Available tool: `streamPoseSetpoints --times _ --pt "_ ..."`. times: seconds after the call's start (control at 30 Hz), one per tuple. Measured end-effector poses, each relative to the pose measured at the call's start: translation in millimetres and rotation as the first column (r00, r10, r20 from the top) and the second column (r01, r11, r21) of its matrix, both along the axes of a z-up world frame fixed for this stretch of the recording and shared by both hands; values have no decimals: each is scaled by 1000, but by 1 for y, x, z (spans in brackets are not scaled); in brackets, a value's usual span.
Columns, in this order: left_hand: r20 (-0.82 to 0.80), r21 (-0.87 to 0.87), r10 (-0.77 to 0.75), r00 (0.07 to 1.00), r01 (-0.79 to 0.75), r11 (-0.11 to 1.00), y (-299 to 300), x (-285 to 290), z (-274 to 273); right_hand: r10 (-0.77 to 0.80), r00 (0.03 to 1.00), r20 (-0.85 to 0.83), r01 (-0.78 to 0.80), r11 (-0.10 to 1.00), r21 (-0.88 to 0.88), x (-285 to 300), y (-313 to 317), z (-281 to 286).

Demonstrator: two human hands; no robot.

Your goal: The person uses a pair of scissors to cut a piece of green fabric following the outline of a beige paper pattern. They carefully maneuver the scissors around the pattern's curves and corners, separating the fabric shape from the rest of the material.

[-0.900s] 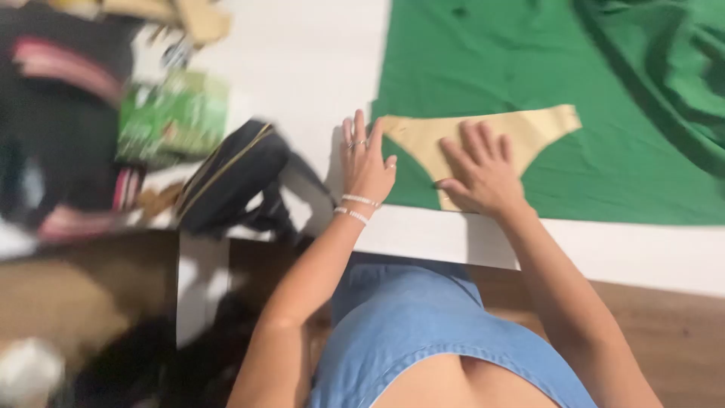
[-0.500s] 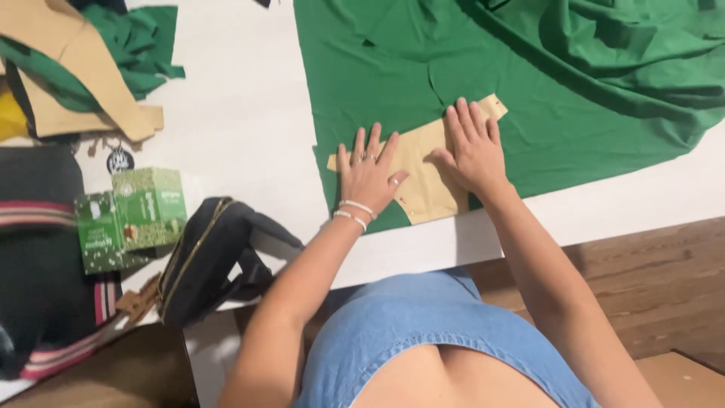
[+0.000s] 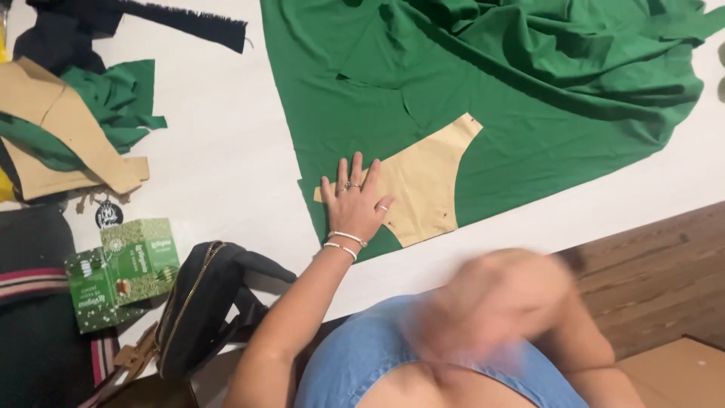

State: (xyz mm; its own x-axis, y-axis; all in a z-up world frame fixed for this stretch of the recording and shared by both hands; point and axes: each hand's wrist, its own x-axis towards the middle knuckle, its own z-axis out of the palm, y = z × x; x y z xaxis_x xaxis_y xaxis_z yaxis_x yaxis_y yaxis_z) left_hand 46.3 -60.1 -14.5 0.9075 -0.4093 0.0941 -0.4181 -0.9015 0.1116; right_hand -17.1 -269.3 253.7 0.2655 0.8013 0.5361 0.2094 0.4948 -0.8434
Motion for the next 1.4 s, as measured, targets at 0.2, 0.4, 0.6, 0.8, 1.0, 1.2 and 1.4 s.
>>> streamPoseSetpoints --times 0.2,0.4,0.6,0.8,1.0,1.2,1.4 --pt "-237 -70 19 971 -37 997 -6 9 5 -739 -285 610 864 -474 -171 92 -143 -284" --pt "-128 -36 -51 991 47 998 -7 4 10 -560 -338 756 870 -492 24 94 -110 -303" --pt "-182 -24 -17 983 13 1000 -11 6 -3 -580 -404 708 831 -557 17 88 -104 -311" --pt "-151 -214 -384 911 349 912 -92 31 25 -539 -402 740 810 -587 12 86 -100 -305" --pt "-312 35 -329 891 357 933 -116 25 30 -543 -427 723 795 -607 13 84 -95 -300" --pt "-241 110 -331 912 365 925 -118 22 19 -870 -290 398 904 -385 -184 52 -150 -266" --pt "-164 80 -183 969 198 977 -132 31 -19 -693 -524 495 781 -623 -45 -49 -423 -246"
